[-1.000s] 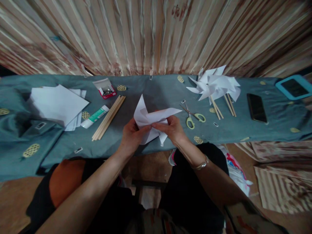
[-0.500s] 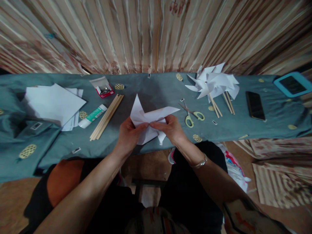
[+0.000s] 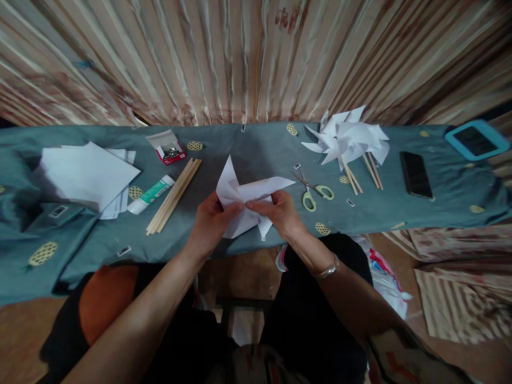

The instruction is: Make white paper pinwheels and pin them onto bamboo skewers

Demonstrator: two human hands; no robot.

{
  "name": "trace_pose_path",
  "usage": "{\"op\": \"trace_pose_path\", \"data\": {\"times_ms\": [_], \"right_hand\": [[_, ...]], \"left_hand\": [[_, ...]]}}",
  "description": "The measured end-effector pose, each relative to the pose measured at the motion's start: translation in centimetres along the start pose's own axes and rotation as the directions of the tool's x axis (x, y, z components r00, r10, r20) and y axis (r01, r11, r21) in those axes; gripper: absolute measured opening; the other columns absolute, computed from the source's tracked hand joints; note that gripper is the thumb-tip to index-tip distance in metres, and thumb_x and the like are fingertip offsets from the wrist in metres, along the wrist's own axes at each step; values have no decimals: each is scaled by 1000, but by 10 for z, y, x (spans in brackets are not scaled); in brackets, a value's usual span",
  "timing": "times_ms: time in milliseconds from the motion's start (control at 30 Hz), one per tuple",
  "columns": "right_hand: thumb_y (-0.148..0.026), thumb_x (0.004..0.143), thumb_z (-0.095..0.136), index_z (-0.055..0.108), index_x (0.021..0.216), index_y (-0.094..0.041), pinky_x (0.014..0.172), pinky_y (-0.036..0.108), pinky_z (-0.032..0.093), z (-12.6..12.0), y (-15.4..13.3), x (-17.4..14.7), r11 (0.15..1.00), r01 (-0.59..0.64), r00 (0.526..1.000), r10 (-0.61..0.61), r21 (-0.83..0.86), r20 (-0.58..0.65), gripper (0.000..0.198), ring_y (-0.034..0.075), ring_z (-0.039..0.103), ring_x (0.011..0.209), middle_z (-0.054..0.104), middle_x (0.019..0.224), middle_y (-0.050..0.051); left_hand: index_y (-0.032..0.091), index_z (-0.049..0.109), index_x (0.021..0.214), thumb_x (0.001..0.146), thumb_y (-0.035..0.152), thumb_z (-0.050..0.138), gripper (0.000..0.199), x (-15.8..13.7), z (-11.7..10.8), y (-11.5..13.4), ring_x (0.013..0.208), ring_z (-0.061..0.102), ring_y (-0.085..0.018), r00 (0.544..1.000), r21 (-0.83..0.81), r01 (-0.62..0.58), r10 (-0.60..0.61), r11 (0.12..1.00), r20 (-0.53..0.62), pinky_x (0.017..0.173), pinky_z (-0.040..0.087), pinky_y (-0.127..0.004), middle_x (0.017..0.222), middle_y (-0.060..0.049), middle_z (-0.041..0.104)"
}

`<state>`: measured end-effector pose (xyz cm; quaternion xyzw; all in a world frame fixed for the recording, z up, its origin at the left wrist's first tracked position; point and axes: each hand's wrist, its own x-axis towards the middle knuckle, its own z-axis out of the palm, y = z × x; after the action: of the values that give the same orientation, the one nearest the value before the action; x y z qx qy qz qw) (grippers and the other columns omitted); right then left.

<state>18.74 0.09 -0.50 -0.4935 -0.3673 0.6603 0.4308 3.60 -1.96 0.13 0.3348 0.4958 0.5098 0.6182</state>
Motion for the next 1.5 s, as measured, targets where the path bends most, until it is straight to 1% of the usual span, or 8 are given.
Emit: {"op": "trace_pose_path", "data": {"times_ms": [100,300,700,933,1067,1267,1400,1500], "right_hand": [[-34,52,87,72,69,-19,63,31,56,-1,0,0,1000,6,1000,-6,-20,3,27,15,65,61,74,70,1],[-33,53,88,72,72,-18,68,33,57,-2,1,-1,1000,-4,1000,4,1,7,29,15,67,64,74,72,1],[-36,55,88,71,79,-19,75,38,58,-3,4,-2,998,48,999,-48,-43,0,34,19,69,73,74,79,2],[-36,51,89,71,76,-19,72,37,58,0,0,-4,999,40,999,-40,-3,-29,36,18,67,68,75,76,1],[-33,48,90,71,74,-19,71,35,58,3,-1,-4,998,15,999,-12,66,-51,36,16,65,64,74,73,0],[-34,46,89,69,70,-20,63,30,56,3,1,-2,998,-8,998,13,70,-69,34,14,63,61,73,70,-2],[-32,49,88,69,70,-19,63,29,54,2,3,-1,999,12,997,-9,49,-73,31,13,62,61,71,69,-2],[-32,52,88,69,75,-19,68,31,55,1,3,-1,998,56,996,-54,26,-68,32,15,64,65,73,74,-1]], "left_hand": [[18,70,90,57,25,86,38,1,0,0,77,68,-20,1000,30,-3,2,1000,12,75,56,-34,86,-3,76],[16,69,94,56,24,85,42,1,1,1,79,69,-20,1000,41,12,-13,999,6,80,56,-35,88,-3,76],[16,71,86,52,23,86,37,0,4,1,73,68,-19,999,-22,47,-48,999,-22,73,56,-33,82,-3,76],[17,70,84,53,24,85,36,0,5,1,67,66,-17,998,-32,64,-65,997,-12,66,54,-30,77,-2,75],[16,70,85,52,22,84,36,0,7,-2,69,66,-18,998,-42,48,-49,998,-29,68,54,-30,79,-2,75],[17,70,87,52,21,84,38,-1,10,-5,71,68,-19,998,-71,50,-53,996,-43,71,54,-31,80,-1,75],[15,69,87,52,22,84,38,-1,10,-7,71,67,-18,998,-74,45,-49,996,-50,72,53,-31,79,-1,74],[15,69,87,53,23,83,38,0,9,-6,72,67,-19,997,-59,49,-52,997,-59,72,53,-31,80,-2,74]]}}
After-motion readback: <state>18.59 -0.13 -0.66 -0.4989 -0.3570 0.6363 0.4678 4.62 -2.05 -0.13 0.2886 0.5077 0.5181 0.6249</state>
